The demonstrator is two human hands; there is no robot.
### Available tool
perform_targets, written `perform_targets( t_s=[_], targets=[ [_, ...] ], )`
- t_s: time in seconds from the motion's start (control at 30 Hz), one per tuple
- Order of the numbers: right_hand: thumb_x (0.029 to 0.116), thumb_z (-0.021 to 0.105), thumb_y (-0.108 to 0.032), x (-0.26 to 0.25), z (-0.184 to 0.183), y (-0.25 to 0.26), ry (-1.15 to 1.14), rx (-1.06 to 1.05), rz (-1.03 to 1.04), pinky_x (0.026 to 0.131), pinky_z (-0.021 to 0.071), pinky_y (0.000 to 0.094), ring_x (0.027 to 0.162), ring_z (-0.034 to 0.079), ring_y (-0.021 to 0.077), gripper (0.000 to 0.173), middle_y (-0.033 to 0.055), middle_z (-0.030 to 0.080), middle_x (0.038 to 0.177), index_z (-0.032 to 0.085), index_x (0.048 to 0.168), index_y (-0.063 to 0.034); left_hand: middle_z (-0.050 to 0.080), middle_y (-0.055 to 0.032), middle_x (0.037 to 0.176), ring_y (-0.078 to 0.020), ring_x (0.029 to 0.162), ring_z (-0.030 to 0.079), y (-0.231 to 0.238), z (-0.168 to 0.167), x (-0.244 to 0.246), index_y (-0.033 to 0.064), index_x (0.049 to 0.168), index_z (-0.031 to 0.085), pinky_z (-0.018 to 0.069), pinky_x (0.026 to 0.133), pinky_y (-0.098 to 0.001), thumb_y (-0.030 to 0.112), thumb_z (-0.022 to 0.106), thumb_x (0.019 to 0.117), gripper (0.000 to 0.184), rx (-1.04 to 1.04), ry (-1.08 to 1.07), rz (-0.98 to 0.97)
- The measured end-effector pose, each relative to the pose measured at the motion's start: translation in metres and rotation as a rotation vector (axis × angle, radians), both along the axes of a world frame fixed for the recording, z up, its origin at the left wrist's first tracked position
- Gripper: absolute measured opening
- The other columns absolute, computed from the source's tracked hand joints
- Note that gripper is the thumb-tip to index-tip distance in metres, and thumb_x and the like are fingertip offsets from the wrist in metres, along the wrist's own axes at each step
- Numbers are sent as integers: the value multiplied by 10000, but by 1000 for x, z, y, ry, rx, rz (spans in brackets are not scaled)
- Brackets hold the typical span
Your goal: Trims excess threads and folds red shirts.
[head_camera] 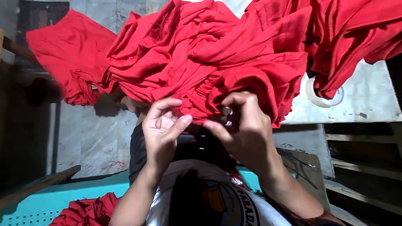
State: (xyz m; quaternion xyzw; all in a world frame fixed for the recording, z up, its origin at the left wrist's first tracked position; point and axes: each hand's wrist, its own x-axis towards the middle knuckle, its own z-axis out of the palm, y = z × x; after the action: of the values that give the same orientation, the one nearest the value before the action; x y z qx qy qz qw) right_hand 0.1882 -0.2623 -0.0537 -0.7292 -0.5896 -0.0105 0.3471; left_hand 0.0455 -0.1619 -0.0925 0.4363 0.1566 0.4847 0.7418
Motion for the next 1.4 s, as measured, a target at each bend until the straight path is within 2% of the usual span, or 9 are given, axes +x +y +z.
perform_targets(
  t_s=[0.1, 0.2, 0.6, 0.7, 0.87, 0.97, 1.07, 1.17, 1.4],
  targets=[
    [1056, 529, -301, -13, 2, -16, 164, -70, 154, 754, 516, 204, 858, 601, 85, 333, 87, 603, 995, 524, 1199, -1, 751, 81, 1002, -11, 886, 700, -5, -3, -6, 195, 990, 770, 590, 778, -199, 188, 690, 967, 84, 104, 98, 123],
    [1073, 494, -205, -21, -6, -22, 182, -18, 209, 705, 500, 144, 757, 591, 56, 215, 86, 598, 866, 504, 1117, 5, 734, 90, 1084, -13, 977, 692, -11, 2, -20, 242, 952, 701, 575, 821, -195, 344, 609, 1009, 148, 159, 132, 89],
    [1048, 475, -197, -31, -4, -7, 53, -48, 161, 515, 450, 230, 537, 510, 105, 203, 16, 529, 650, 571, 1020, -20, 675, 88, 1168, 50, 977, 641, -23, -1, -27, 133, 971, 677, 546, 826, -139, 264, 537, 1066, 214, 542, 275, 67],
    [1039, 470, -191, -30, -5, -8, 40, -64, 161, 500, 450, 240, 531, 519, 108, 202, 13, 532, 645, 569, 1026, -15, 686, 124, 1210, 5, 1099, 642, -22, -3, -31, 213, 1046, 699, 537, 909, -190, 462, 335, 1096, 444, 467, 262, 36],
    [1043, 439, -181, -32, -2, -7, 8, -58, 130, 496, 439, 260, 520, 514, 122, 222, 14, 526, 624, 585, 1002, -19, 754, 66, 1114, -82, 991, 727, -22, -4, -30, 245, 1279, 608, 591, 893, -284, 671, 349, 997, 574, 102, 229, -29],
    [1027, 512, -189, -26, -3, -2, 105, 35, 147, 570, 444, 163, 601, 515, 43, 201, 18, 554, 710, 543, 1064, 6, 747, 71, 1136, -71, 969, 726, -19, -5, -25, 177, 1345, 535, 597, 864, -274, 496, 525, 1015, 459, 50, 245, -16],
    [976, 641, -184, -21, -3, 12, 270, 72, 220, 648, 506, 138, 738, 599, 21, 294, 95, 669, 969, 549, 1143, 40, 736, 74, 1046, -4, 897, 697, -17, -13, -16, 14, 1236, 642, 593, 811, -210, 31, 668, 915, 323, 175, 398, 48],
    [976, 623, -184, -11, -1, 20, 218, -53, 202, 637, 521, 202, 720, 623, 66, 348, 72, 691, 899, 614, 1246, 34, 654, 24, 907, 20, 821, 616, -18, -28, -21, 5, 1003, 697, 543, 750, -153, 92, 671, 941, 110, 505, 491, 154],
    [1021, 552, -196, 8, -1, -7, 25, -4, 186, 599, 433, 152, 638, 517, 51, 278, 76, 613, 761, 639, 1083, 61, 645, 37, 839, 57, 802, 602, -23, -26, -47, 68, 941, 699, 509, 767, -110, 188, 619, 1017, 163, 620, 517, 169]
  ],
)
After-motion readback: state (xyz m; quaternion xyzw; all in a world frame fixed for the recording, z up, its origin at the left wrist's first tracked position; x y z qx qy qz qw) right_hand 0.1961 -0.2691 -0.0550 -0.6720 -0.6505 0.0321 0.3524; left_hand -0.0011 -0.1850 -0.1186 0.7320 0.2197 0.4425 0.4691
